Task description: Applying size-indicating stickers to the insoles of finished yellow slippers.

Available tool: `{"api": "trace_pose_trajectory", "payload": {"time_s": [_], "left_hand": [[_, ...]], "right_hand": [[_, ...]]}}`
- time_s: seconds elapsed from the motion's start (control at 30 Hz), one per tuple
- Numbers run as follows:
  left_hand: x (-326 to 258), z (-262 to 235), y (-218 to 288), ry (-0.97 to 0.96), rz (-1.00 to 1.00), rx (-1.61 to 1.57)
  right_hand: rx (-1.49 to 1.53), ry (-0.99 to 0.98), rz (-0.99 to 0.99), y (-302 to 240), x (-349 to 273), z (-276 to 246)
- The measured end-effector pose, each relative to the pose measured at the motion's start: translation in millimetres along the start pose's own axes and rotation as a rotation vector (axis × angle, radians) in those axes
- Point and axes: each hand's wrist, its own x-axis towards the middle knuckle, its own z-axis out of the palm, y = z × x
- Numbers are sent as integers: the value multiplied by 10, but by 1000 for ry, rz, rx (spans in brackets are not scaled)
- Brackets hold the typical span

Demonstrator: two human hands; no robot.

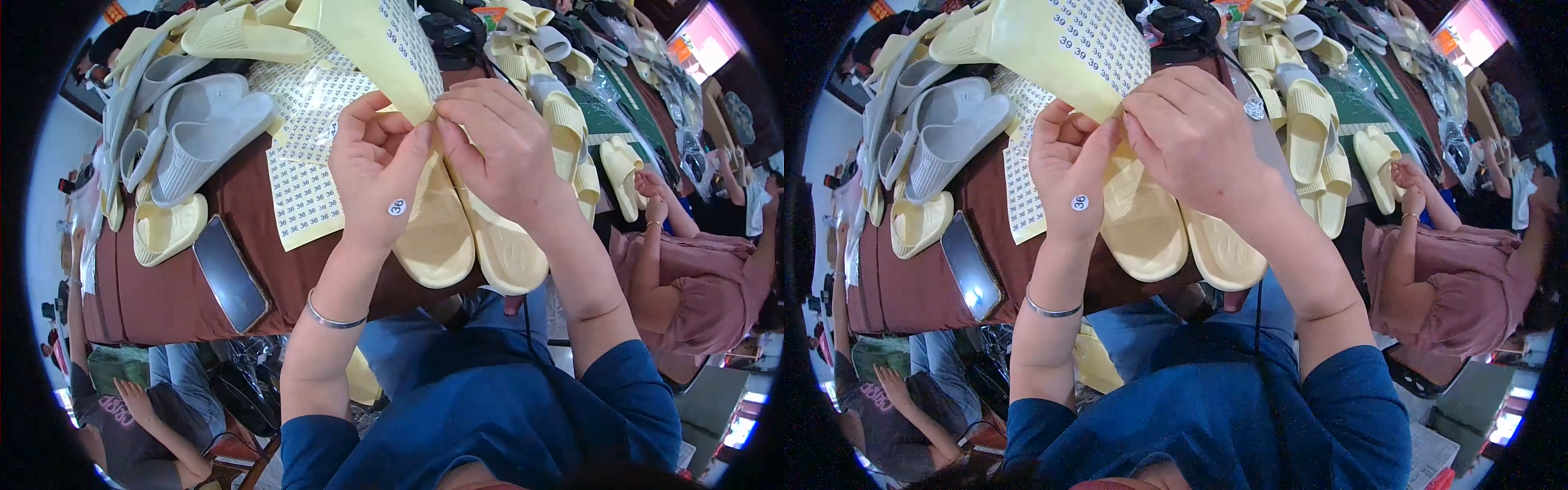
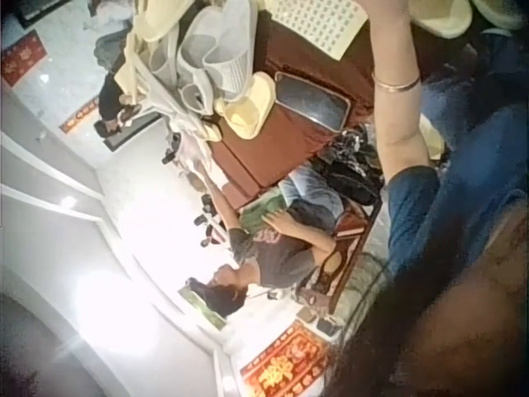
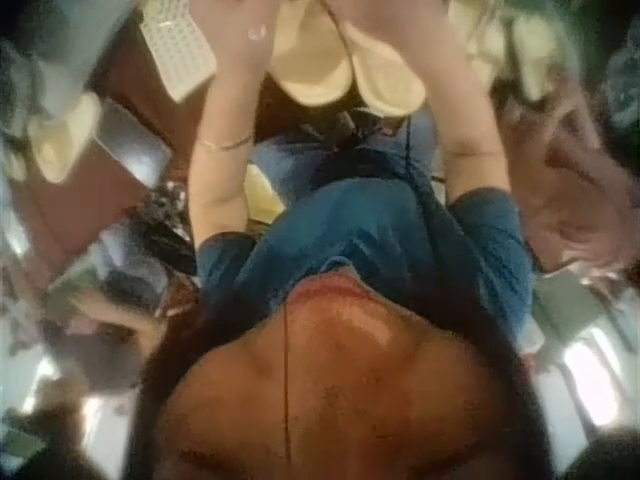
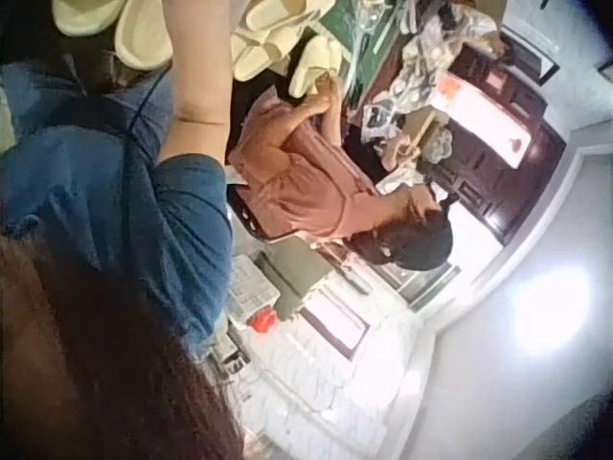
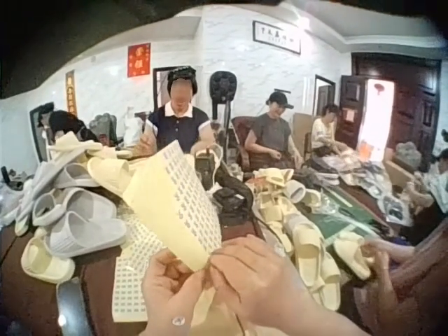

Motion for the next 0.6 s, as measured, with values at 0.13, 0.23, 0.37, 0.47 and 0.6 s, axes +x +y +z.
{"api": "trace_pose_trajectory", "payload": {"time_s": [0.13,0.23,0.37,0.47,0.6], "left_hand": [[27,13,-4,-3,-143,-61],[55,37,-36,-19,-176,-60],[58,-54,-61,-37,-176,-49],[72,-77,-55,-34,-140,-11],[92,-54,-84,-64,-69,50]], "right_hand": [[-10,-7,-16,-5,-51,-23],[-24,-48,1,-4,-62,-112],[-100,-72,-62,2,-202,-407],[-143,-156,-68,-65,-502,-708],[-163,-434,128,-292,-897,-997]]}}
